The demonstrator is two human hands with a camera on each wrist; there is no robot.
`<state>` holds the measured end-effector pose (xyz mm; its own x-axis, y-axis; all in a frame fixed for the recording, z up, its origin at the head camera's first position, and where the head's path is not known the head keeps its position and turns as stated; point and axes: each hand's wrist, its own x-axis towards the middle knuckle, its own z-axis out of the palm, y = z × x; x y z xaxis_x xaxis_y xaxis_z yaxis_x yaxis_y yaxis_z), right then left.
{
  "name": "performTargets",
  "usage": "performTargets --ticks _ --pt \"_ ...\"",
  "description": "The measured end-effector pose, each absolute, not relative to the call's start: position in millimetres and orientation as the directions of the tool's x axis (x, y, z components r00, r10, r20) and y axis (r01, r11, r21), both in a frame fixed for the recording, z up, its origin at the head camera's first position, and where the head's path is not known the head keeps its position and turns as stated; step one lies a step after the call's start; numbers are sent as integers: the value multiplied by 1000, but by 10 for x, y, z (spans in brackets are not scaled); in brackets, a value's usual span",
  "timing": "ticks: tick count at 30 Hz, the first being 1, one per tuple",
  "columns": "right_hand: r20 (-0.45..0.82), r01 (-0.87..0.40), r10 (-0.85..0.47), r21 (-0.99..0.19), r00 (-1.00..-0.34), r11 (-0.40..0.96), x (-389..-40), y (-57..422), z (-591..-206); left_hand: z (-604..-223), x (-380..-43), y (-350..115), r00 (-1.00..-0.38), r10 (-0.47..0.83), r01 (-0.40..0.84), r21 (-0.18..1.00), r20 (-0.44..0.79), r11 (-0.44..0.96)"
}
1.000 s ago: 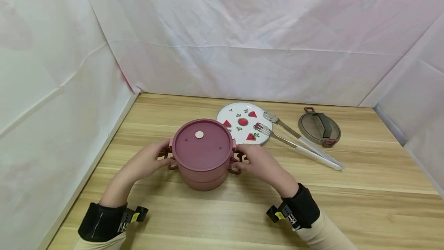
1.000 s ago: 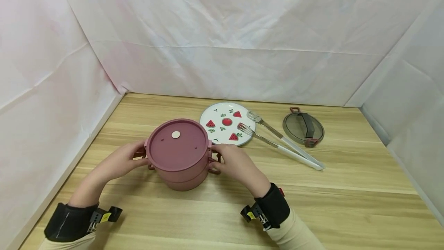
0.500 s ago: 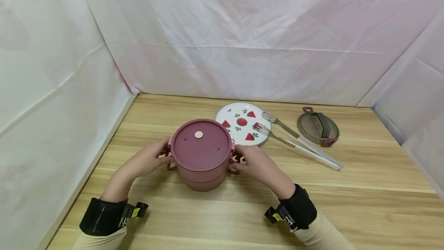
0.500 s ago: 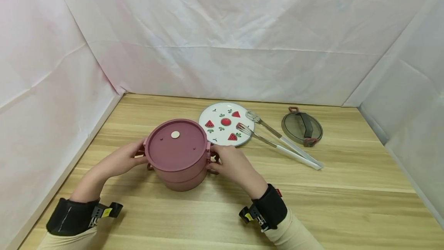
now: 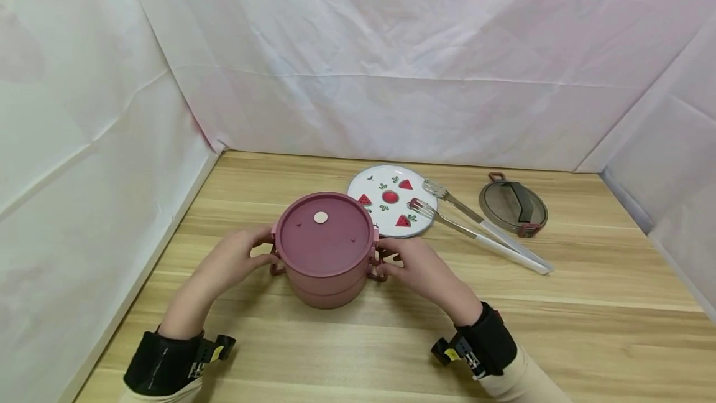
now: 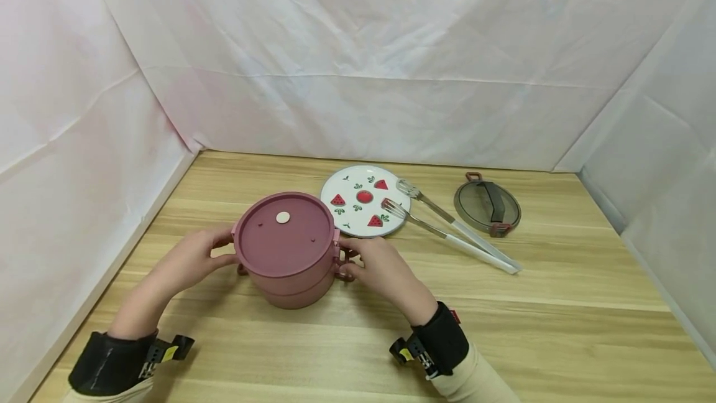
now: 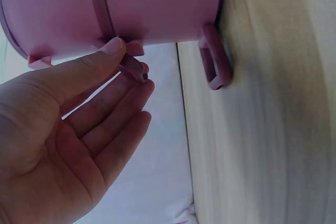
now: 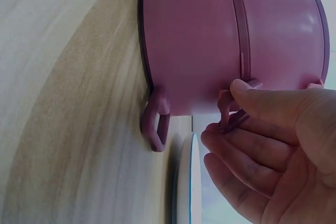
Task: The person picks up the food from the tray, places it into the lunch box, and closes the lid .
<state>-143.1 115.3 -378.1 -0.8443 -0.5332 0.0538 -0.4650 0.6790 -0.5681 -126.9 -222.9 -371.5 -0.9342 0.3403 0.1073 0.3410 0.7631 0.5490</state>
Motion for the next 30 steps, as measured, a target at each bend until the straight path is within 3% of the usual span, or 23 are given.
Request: performTargets --ticks 7,13,18,21,25,30 --pt "54 -434 -502 -588 -863 683 -1428 1122 -3819 -3769 -1276 -2208 -944 319 302 607 83 735" --pt "60 -374 -464 -686 -884 624 -1371 1104 -3877 -3775 -1232 -2200 -942 326 280 711 75 645" --pt "11 -178 -353 -878 -936 444 -1267 1085 -3844 -3665 -1141 -2102 -976 215 55 939 -21 339" --pt "-96 5 -324 -963 -941 270 -1217 1016 -3785 -3646 -1086 -1968 -979 176 -75 987 -99 138" --pt "-185 150 -383 -981 -905 121 -1185 920 -3709 -3687 -1048 -1803 -975 179 -117 990 -130 85" --pt "-221 163 -377 -970 -900 181 -1157 860 -3696 -3748 -1044 -1745 -973 165 -149 985 -161 81"
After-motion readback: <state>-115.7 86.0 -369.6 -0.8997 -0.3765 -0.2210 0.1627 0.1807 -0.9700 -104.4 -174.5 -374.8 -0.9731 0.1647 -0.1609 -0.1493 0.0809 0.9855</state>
